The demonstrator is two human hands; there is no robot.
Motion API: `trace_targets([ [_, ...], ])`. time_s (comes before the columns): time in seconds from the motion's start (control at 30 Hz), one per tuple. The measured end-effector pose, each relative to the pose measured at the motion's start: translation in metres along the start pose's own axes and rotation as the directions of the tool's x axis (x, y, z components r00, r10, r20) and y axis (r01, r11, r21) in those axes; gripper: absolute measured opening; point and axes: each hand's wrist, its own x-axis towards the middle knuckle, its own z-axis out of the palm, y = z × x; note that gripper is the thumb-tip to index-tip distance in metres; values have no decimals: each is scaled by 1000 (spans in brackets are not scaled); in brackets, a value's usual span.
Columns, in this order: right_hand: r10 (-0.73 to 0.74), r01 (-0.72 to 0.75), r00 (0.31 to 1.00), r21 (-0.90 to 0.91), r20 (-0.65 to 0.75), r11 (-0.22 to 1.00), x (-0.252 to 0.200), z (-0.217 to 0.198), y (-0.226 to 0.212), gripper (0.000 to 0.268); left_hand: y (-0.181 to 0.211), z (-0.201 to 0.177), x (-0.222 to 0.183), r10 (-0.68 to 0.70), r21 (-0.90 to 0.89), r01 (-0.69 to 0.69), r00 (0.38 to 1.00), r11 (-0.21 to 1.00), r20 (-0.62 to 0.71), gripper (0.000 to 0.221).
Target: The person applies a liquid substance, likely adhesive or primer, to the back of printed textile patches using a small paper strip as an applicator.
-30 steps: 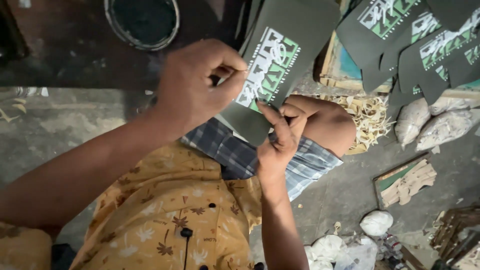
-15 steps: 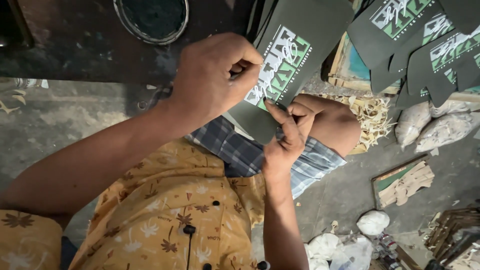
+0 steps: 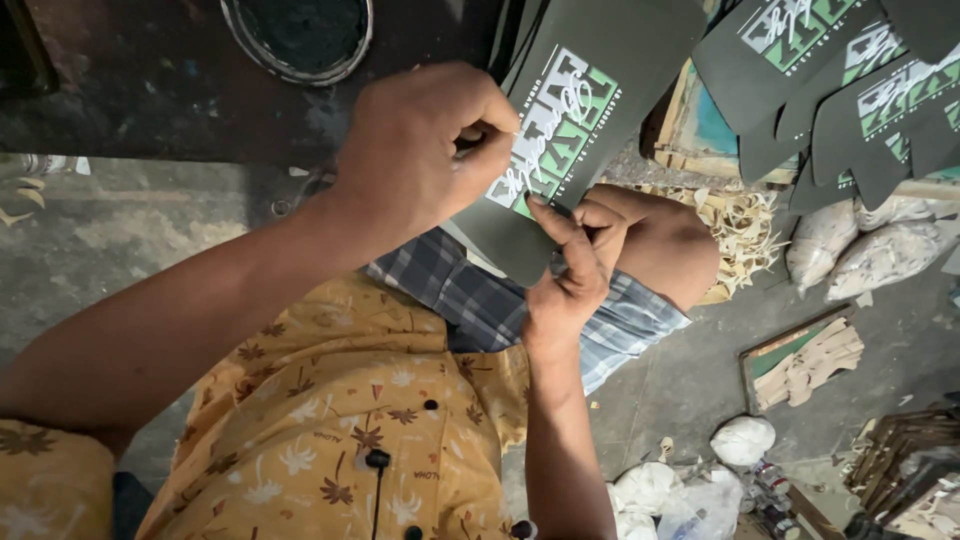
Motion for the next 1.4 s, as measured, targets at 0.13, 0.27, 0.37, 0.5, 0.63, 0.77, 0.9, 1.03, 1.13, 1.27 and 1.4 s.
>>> trace_targets([
  [0.13, 0, 0, 1000, -13, 0, 1000, 1, 0, -2, 41, -1, -1, 1, -10, -18, 10, 1000, 1000, 2, 15],
  [0.27, 8, -8, 1000, -18, 2, 1000, 0, -1, 0, 43, 2, -3, 0, 20, -6, -20, 1000, 1000, 2, 16],
  [0.37, -4, 4, 1000, -38, -5, 999, 1, 0, -1, 39, 0, -3, 1, 26, 30, -27, 1000, 999, 13, 16],
  [0.5, 14, -14, 1000, -25, 6, 1000, -1, 0, 1, 43, -1, -2, 1, 2, -25, -2, 1000, 1000, 16, 16],
  [0.63, 2, -2, 1000, -19, -1, 1000, 0, 0, 1, 39, 1, -6, 3, 39, 4, -39, 999, 999, 29, 16],
  [0.77, 7, -7, 1000, -8, 2, 1000, -1, -1, 3, 42, -3, -4, 2, 36, -10, -35, 999, 999, 32, 15],
  [0.9, 2, -2, 1000, 6, -2, 1000, -1, 0, 0, 40, 2, -5, 3, 34, 23, -35, 999, 999, 15, 16],
  [1.03, -11, 11, 1000, -50, 0, 999, -3, -3, 3, 47, -6, -23, 2, 55, 13, -56, 998, 998, 22, 12],
  [1.13, -25, 25, 1000, -35, 17, 999, -3, -2, -8, 50, -39, -62, -10, 57, 50, -54, 996, 997, -63, 8],
  [1.27, -42, 44, 999, -112, 28, 993, -5, -5, -13, 49, -90, -106, -35, 113, 347, -47, 979, 937, -172, 7],
  [1.4, -55, 59, 998, -115, 40, 992, -13, -5, -13, 44, -86, -117, -35, 93, 477, 4, 979, 879, -180, 11],
])
